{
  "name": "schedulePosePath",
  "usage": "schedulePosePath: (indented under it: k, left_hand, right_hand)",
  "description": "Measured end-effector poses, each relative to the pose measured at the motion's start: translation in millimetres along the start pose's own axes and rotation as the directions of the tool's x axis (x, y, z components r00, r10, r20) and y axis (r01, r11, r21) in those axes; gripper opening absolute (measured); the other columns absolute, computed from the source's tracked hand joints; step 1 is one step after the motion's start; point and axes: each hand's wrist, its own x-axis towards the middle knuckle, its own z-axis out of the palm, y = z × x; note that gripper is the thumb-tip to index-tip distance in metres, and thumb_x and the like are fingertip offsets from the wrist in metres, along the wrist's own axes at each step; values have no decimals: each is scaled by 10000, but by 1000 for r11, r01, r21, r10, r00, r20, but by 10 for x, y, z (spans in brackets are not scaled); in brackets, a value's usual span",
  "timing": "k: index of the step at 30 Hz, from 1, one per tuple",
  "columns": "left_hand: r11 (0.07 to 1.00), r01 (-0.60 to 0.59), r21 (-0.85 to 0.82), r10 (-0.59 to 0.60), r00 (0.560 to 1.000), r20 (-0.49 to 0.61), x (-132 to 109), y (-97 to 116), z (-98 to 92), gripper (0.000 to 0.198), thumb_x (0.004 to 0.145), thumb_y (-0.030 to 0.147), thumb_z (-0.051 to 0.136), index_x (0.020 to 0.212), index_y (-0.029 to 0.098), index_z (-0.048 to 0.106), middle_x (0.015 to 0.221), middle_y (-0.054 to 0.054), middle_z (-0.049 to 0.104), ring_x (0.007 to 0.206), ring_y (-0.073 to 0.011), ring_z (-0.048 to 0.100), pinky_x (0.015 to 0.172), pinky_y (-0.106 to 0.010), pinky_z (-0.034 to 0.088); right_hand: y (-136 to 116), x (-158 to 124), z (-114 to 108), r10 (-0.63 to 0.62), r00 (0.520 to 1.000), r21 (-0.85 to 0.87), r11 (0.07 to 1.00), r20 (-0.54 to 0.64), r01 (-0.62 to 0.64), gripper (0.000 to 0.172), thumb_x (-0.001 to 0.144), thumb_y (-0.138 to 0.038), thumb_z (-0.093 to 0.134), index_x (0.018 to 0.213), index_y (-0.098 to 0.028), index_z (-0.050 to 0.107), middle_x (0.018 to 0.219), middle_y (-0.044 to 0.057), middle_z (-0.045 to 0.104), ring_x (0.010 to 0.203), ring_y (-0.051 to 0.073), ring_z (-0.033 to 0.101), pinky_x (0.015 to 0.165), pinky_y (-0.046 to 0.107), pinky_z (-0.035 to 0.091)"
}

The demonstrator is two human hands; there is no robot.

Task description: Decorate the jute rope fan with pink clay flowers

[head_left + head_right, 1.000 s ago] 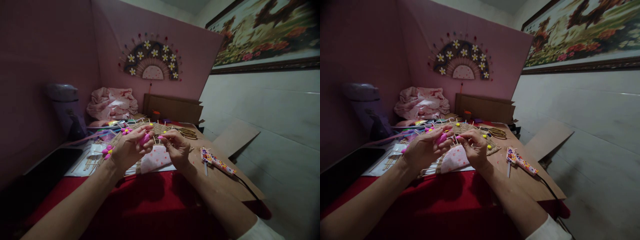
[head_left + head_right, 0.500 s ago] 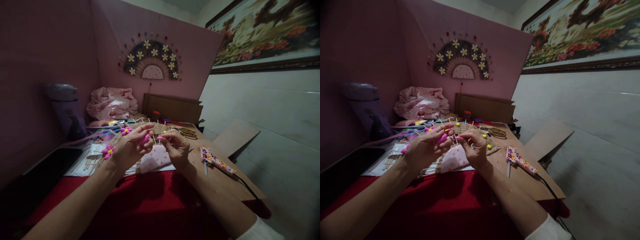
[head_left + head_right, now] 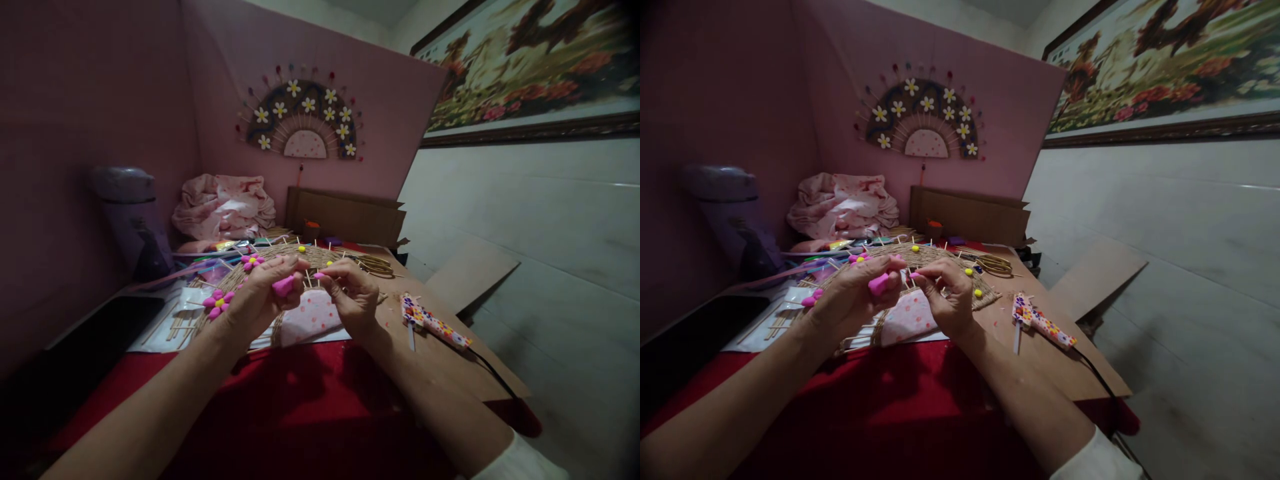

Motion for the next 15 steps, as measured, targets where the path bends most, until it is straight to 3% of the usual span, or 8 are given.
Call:
schedulePosePath:
  k: [3, 6, 15]
  left_hand:
    - [986, -5, 164, 7, 1000, -12, 12, -52, -1, 306, 764, 422, 646, 717, 121, 623, 423, 57, 388, 378, -37, 293, 378, -169, 197]
    - [968, 9, 251, -15, 1000, 22, 23, -85, 2, 366, 724, 428, 683, 556, 139, 534, 393, 56, 381, 354, -34, 280, 359, -180, 143]
    - [974, 34, 224, -36, 999, 6, 17, -67, 9, 313, 683, 356, 729, 562, 139, 538, 433, 50, 442, 364, -25, 297, 369, -175, 156]
  right_hand:
    - [3, -2, 0, -12, 1000, -8, 1000, 10, 12, 20, 814, -193, 623, 804, -198, 639, 746, 6, 586, 692, 125, 541, 560, 252, 422]
    - [9, -6, 0, -38, 999, -29, 999, 21, 38, 28, 806, -181, 630, 808, -205, 643, 738, 2, 584, 680, 123, 535, 551, 248, 420]
    - [19, -9, -8, -63, 998, -66, 996, 32, 65, 95, 836, -198, 596, 895, -217, 668, 797, 21, 622, 735, 137, 553, 596, 266, 444]
